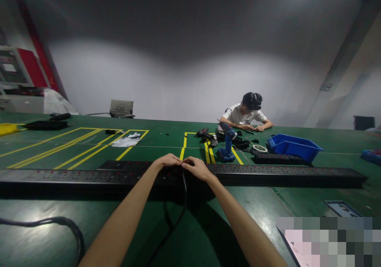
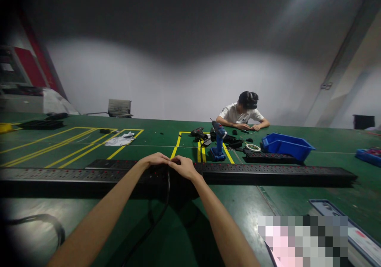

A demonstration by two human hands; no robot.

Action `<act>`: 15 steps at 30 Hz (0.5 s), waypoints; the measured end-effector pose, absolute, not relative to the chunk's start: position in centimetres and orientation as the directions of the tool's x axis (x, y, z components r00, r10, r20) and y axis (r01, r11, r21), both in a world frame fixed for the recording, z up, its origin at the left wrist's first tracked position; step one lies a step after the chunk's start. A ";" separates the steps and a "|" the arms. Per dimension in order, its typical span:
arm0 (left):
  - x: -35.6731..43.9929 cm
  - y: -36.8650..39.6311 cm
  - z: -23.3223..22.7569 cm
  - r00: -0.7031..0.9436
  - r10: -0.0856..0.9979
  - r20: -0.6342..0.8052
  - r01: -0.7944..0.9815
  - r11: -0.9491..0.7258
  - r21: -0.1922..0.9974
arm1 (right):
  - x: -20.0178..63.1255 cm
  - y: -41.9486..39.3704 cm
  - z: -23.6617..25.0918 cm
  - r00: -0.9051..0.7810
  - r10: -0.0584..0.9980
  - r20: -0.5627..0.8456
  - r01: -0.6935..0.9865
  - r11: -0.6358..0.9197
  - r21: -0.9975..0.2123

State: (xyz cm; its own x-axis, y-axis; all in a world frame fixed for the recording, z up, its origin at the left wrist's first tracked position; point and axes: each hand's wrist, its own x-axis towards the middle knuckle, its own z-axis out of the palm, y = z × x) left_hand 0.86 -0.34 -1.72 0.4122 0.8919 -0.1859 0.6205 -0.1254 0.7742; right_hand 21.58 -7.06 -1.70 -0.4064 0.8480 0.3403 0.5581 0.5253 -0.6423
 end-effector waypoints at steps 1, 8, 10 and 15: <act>1.0 -0.6 -1.5 0.400 0.898 -0.184 0.624 -0.119 0.773 | 21.6 -7.1 -1.8 -0.404 0.848 0.344 0.557 0.526 -0.643; 1.7 -1.0 -0.6 0.321 0.930 -0.179 0.686 -0.098 0.721 | 21.6 -7.2 -1.9 -0.409 0.840 0.357 0.554 0.540 -0.634; 1.7 -0.8 -0.7 0.286 0.939 -0.190 0.716 -0.077 0.694 | 21.6 -7.2 -2.0 -0.405 0.843 0.355 0.552 0.535 -0.640; 1.9 -0.5 -1.1 0.225 0.948 -0.223 0.733 -0.014 0.680 | 21.6 -7.2 -1.8 -0.390 0.860 0.331 0.548 0.505 -0.667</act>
State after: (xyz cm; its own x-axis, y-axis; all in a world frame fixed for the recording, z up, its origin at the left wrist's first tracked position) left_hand 1.90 -0.48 -1.11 0.2252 0.9484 -0.2231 0.7333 -0.0142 0.6797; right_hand 21.64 -7.17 -1.81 -0.3895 0.8596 0.3308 0.5483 0.5050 -0.6665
